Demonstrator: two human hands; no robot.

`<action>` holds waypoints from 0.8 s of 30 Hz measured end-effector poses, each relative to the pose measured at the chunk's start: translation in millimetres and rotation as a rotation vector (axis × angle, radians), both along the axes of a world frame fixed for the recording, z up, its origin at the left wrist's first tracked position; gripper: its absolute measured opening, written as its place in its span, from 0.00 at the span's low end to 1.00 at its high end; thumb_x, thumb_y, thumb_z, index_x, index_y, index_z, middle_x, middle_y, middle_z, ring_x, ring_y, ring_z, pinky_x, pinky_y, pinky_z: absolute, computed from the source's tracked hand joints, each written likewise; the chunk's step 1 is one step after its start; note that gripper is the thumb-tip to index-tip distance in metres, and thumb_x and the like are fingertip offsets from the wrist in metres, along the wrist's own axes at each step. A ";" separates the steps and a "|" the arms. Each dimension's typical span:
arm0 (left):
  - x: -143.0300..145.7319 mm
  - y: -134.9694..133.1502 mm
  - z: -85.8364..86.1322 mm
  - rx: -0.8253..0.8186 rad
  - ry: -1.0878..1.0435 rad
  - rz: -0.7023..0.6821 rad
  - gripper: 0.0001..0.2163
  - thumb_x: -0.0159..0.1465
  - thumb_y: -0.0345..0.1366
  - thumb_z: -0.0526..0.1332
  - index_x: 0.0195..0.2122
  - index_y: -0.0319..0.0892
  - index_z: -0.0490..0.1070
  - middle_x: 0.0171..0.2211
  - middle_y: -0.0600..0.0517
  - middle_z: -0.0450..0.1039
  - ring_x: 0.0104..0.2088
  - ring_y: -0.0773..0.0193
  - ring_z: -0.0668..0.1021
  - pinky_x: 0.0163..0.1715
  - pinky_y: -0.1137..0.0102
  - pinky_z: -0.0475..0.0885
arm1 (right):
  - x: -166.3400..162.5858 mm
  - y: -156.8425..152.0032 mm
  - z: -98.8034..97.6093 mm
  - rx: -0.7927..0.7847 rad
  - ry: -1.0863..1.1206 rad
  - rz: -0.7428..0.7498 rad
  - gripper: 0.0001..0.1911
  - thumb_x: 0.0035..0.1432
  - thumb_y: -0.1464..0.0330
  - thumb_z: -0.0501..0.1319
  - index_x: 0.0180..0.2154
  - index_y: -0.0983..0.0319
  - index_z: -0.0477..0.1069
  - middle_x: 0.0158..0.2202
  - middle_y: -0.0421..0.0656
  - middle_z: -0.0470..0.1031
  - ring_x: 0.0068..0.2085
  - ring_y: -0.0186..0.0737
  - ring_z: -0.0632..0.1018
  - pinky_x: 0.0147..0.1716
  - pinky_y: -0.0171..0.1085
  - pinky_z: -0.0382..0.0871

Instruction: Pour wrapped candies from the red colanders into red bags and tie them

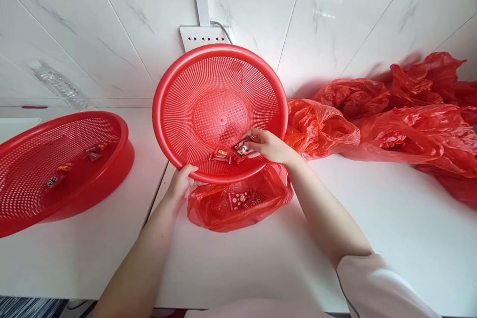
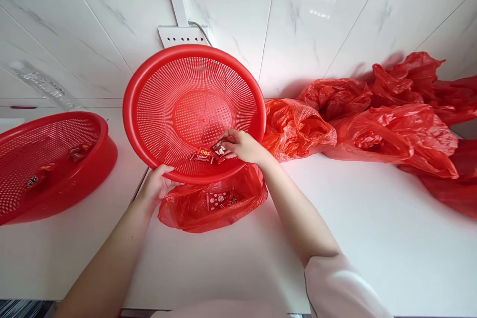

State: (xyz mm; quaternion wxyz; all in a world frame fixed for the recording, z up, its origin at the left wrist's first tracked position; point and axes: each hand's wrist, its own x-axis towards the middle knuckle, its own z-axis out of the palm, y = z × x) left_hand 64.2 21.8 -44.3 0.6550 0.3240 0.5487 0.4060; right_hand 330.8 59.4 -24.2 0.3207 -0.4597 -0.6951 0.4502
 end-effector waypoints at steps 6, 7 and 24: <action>-1.1 0.7 -1.5 0.051 -0.022 0.018 0.11 0.49 0.36 0.60 0.32 0.37 0.68 0.28 0.47 0.76 0.24 0.57 0.79 0.18 0.70 0.69 | 2.7 -10.0 17.7 -0.276 0.339 0.091 0.09 0.58 0.66 0.62 0.40 0.62 0.70 0.38 0.42 0.75 0.38 0.36 0.79 0.39 0.40 0.79; -1.3 0.9 -1.8 0.054 -0.022 0.016 0.10 0.49 0.36 0.60 0.32 0.37 0.68 0.29 0.46 0.76 0.25 0.56 0.79 0.18 0.70 0.69 | 3.1 -10.6 18.2 -0.276 0.331 0.091 0.09 0.58 0.65 0.62 0.40 0.62 0.70 0.38 0.43 0.76 0.38 0.36 0.79 0.39 0.40 0.79; -4.7 3.6 -9.3 0.139 -0.036 0.036 0.10 0.50 0.35 0.60 0.33 0.36 0.70 0.30 0.46 0.77 0.33 0.53 0.81 0.26 0.66 0.77 | 16.1 -14.8 19.2 -0.146 -0.280 0.234 0.12 0.59 0.59 0.59 0.34 0.62 0.72 0.26 0.41 0.76 0.24 0.35 0.76 0.24 0.33 0.69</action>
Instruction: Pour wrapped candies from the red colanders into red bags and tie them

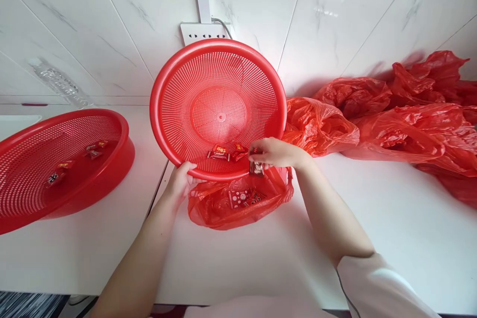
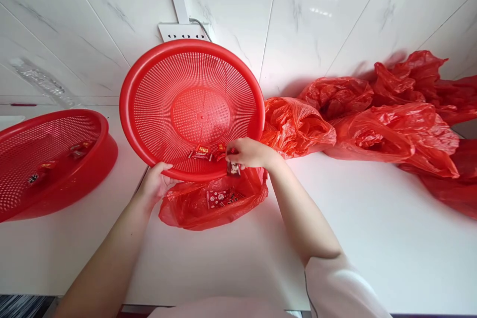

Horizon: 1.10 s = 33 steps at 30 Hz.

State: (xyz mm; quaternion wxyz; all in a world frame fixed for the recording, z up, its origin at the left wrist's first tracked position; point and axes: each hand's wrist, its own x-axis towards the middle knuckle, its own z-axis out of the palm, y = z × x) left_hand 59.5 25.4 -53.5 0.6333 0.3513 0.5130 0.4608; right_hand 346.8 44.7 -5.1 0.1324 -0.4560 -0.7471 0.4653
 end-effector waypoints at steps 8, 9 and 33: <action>4.1 -3.0 3.8 -0.026 -0.058 -0.029 0.15 0.50 0.34 0.61 0.39 0.35 0.72 0.34 0.44 0.78 0.37 0.50 0.81 0.32 0.61 0.79 | -30.2 6.7 -23.4 0.546 -0.131 -0.165 0.10 0.63 0.64 0.56 0.37 0.62 0.73 0.31 0.44 0.77 0.32 0.35 0.76 0.35 0.33 0.65; 4.9 -4.3 5.2 -0.034 -0.076 -0.051 0.15 0.51 0.35 0.61 0.39 0.34 0.72 0.34 0.44 0.78 0.37 0.50 0.81 0.32 0.61 0.79 | -37.1 7.3 -29.7 0.566 -0.105 -0.130 0.09 0.63 0.65 0.57 0.39 0.62 0.73 0.34 0.44 0.78 0.35 0.36 0.77 0.37 0.33 0.66; 5.2 -4.3 7.0 -0.014 -0.086 -0.028 0.11 0.52 0.34 0.59 0.35 0.35 0.72 0.33 0.43 0.78 0.34 0.49 0.81 0.32 0.58 0.79 | -31.2 6.3 -18.2 -0.507 1.072 -0.120 0.14 0.56 0.74 0.61 0.46 0.70 0.73 0.39 0.48 0.80 0.42 0.42 0.82 0.43 0.38 0.78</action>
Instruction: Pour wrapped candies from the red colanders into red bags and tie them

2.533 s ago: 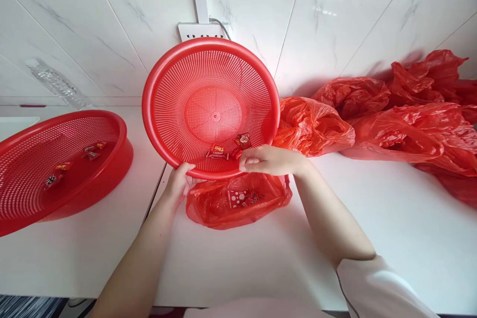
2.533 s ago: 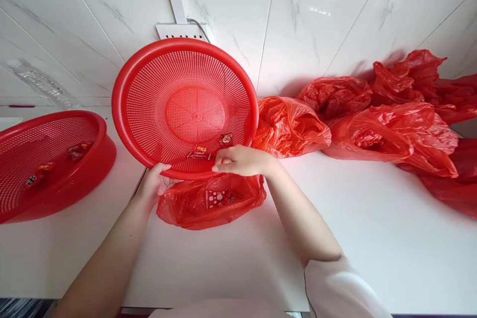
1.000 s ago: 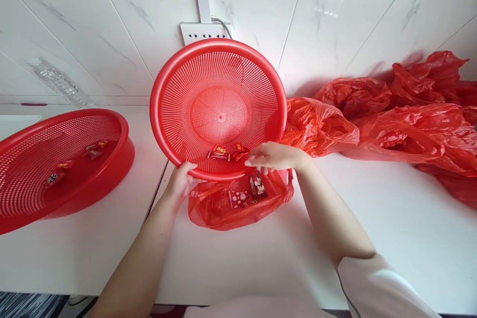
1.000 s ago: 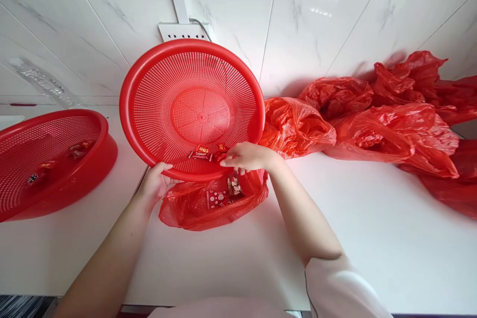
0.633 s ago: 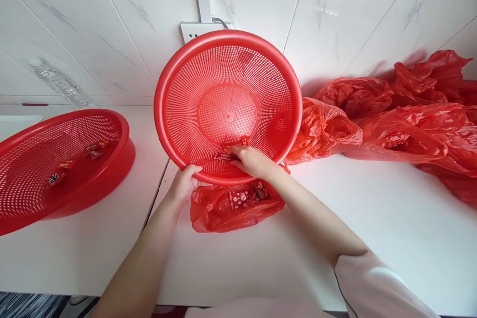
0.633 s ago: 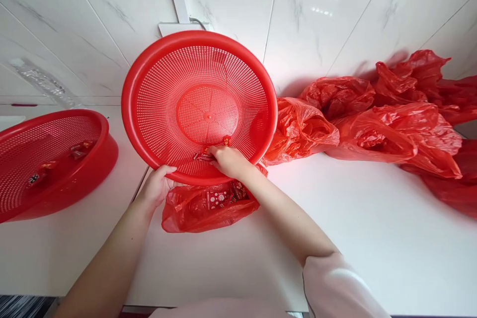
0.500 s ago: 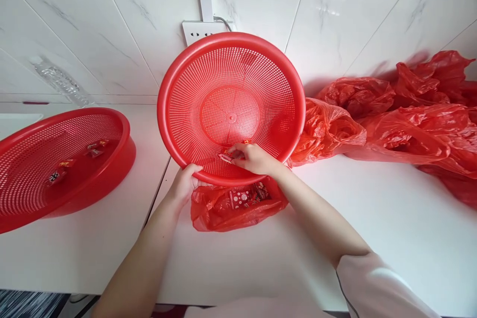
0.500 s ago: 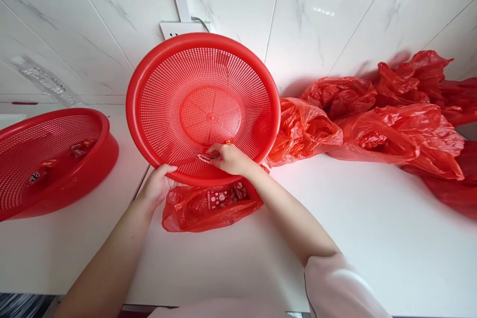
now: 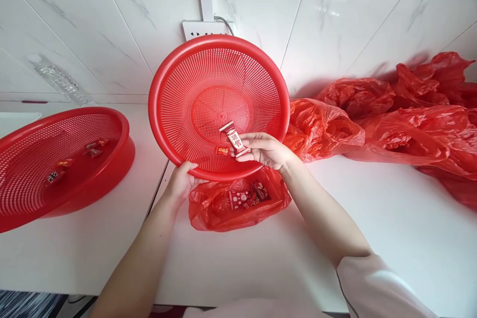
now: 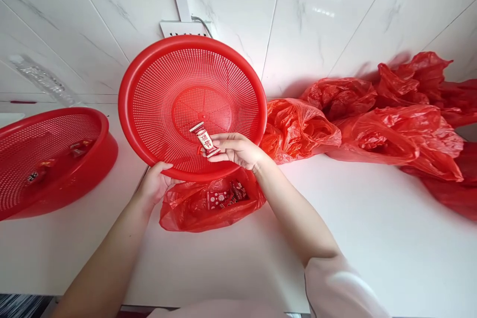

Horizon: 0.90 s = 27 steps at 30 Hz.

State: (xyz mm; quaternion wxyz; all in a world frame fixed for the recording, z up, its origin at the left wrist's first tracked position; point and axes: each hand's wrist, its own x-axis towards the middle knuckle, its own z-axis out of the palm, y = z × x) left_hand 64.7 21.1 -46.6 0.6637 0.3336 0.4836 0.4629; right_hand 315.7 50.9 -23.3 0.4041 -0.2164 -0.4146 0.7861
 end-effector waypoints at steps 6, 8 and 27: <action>-0.2 -0.5 -0.8 -0.023 -0.003 -0.013 0.15 0.52 0.35 0.59 0.40 0.34 0.73 0.33 0.42 0.78 0.36 0.48 0.81 0.32 0.59 0.79 | 0.1 -0.3 3.8 -0.006 -0.077 -0.041 0.14 0.52 0.73 0.63 0.42 0.69 0.75 0.36 0.47 0.81 0.37 0.39 0.82 0.42 0.37 0.78; 0.1 -0.6 0.3 -0.019 -0.003 -0.015 0.15 0.52 0.35 0.59 0.40 0.33 0.73 0.34 0.42 0.78 0.36 0.48 0.81 0.32 0.59 0.79 | 0.6 0.2 3.8 0.015 -0.107 -0.049 0.14 0.51 0.72 0.63 0.41 0.69 0.75 0.35 0.46 0.80 0.35 0.38 0.81 0.40 0.36 0.78; -2.9 0.5 -3.8 0.026 -0.006 -0.034 0.15 0.55 0.34 0.59 0.42 0.34 0.73 0.38 0.42 0.78 0.38 0.49 0.81 0.33 0.60 0.79 | -0.9 -22.2 22.6 0.844 -0.957 0.135 0.12 0.61 0.64 0.59 0.41 0.62 0.77 0.38 0.44 0.80 0.38 0.37 0.80 0.39 0.33 0.70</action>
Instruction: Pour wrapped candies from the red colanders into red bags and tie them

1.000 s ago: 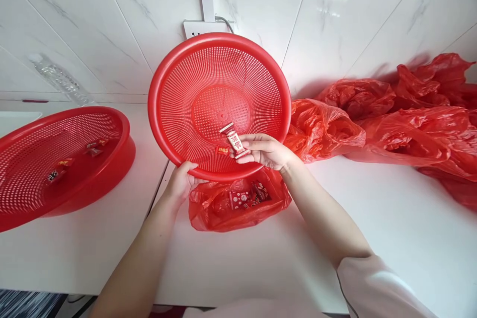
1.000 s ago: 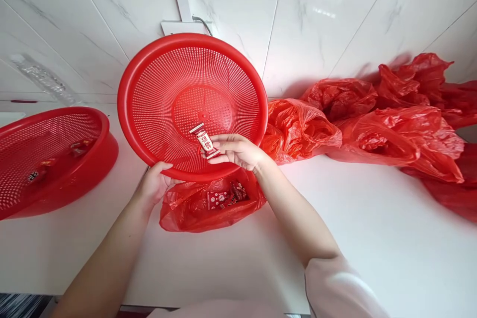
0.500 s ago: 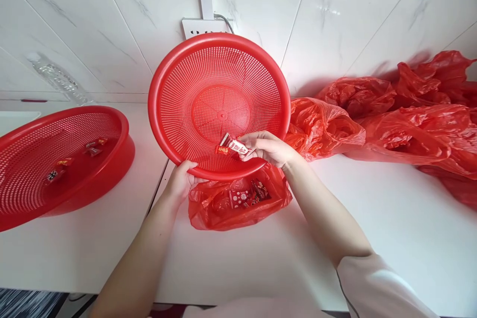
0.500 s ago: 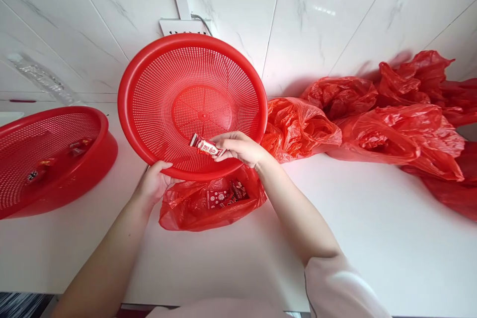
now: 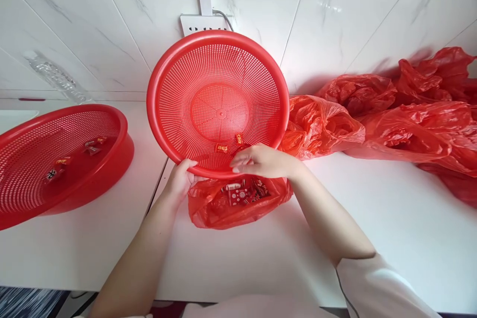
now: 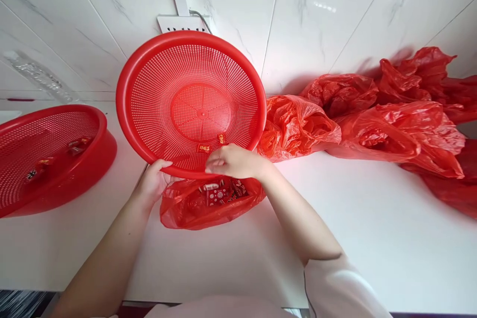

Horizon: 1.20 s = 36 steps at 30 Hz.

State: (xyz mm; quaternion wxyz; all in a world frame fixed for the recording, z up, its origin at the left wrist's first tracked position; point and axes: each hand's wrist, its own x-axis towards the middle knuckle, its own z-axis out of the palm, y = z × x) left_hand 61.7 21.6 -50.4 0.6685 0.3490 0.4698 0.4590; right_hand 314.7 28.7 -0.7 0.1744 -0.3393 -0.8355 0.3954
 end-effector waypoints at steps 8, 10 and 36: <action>14.2 -17.6 17.5 -0.087 0.040 -0.094 0.18 0.55 0.37 0.59 0.45 0.34 0.73 0.33 0.42 0.78 0.34 0.47 0.81 0.27 0.60 0.78 | -14.3 25.4 -48.3 0.341 -0.116 -0.339 0.17 0.61 0.68 0.58 0.50 0.68 0.70 0.47 0.53 0.75 0.48 0.43 0.76 0.48 0.38 0.66; 16.2 -20.8 19.7 -0.058 0.045 -0.079 0.19 0.54 0.37 0.60 0.47 0.35 0.73 0.33 0.43 0.78 0.35 0.47 0.81 0.29 0.60 0.78 | -20.5 24.6 -53.3 0.322 -0.151 -0.280 0.17 0.61 0.67 0.58 0.51 0.67 0.69 0.47 0.53 0.75 0.48 0.44 0.75 0.48 0.39 0.66; 10.5 -9.4 11.7 -0.101 0.053 0.003 0.14 0.53 0.37 0.59 0.38 0.34 0.74 0.32 0.41 0.78 0.35 0.45 0.81 0.28 0.59 0.78 | 29.7 11.6 1.1 0.084 0.013 -0.188 0.13 0.60 0.70 0.56 0.45 0.60 0.76 0.43 0.43 0.80 0.43 0.37 0.79 0.44 0.36 0.71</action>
